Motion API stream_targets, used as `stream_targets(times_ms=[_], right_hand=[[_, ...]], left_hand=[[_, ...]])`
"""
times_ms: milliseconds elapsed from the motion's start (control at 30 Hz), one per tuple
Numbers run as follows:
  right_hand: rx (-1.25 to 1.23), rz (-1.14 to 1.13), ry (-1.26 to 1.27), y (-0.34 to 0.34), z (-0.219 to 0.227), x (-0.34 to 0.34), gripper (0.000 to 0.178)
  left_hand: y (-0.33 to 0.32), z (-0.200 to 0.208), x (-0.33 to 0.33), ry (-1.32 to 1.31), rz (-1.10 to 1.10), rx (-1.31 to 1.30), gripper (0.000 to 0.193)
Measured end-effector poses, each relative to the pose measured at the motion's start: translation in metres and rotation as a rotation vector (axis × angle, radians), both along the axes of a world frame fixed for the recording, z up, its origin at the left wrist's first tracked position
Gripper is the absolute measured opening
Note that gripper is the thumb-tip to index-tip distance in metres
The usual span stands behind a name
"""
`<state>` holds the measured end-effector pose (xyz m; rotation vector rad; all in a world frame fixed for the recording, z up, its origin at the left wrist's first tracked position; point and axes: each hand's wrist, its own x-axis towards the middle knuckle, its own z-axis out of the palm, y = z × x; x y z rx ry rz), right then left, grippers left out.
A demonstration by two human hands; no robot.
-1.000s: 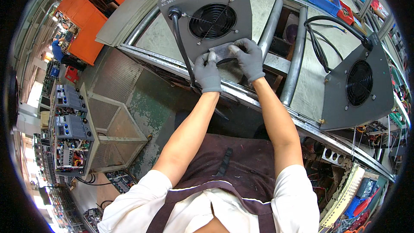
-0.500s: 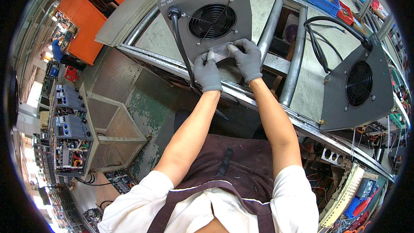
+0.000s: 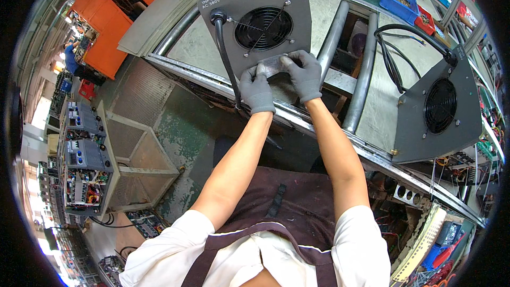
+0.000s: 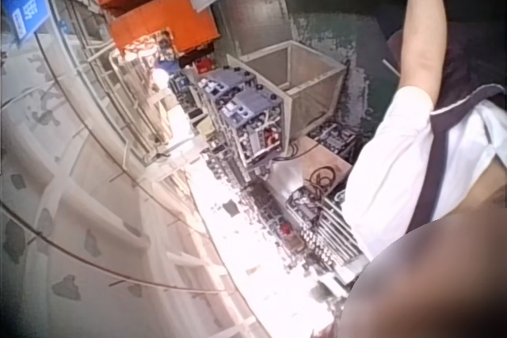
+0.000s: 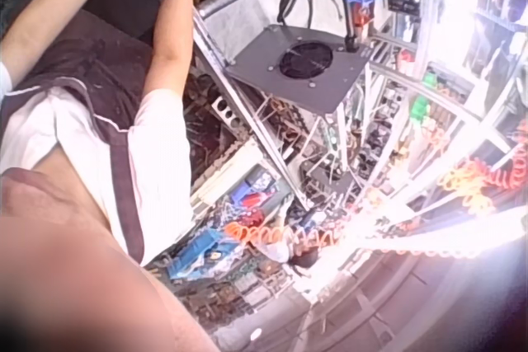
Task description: Assembling an industrial electronic enclosure by installing fans and routing internal wiring.
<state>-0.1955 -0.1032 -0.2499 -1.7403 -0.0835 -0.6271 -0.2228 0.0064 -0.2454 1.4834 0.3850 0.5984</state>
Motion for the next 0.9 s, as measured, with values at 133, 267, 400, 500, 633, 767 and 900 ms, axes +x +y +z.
stream_targets(times_ms=[133,267,400,500,633,767,900], right_hand=[[0.008,-0.006,0.011,0.0,0.0,0.001,0.022],[-0.156,-0.119,-0.028,0.001,0.007,-0.003,0.027],[-0.515,-0.352,-0.033,-0.005,0.024,-0.012,0.035],[-0.54,-0.397,0.047,-0.017,0.011,-0.014,0.034],[-0.244,-0.165,0.068,-0.008,0.01,-0.023,0.032],[0.374,0.461,0.221,0.005,0.041,-0.021,0.029],[0.555,0.716,0.49,-0.003,-0.001,0.009,0.025]], left_hand=[[-0.007,0.01,-0.003,-0.012,0.058,-0.024,0.019],[-0.009,0.016,-0.007,-0.011,0.082,-0.042,0.024],[-0.001,0.013,-0.008,0.048,0.093,0.029,0.028],[0.009,-0.009,-0.007,0.146,0.17,0.232,0.024],[0.026,-0.031,-0.016,0.122,0.077,0.256,0.014],[0.026,-0.017,-0.04,0.12,0.02,0.286,0.013],[0.054,-0.043,-0.046,0.017,-0.081,0.246,0.019]])
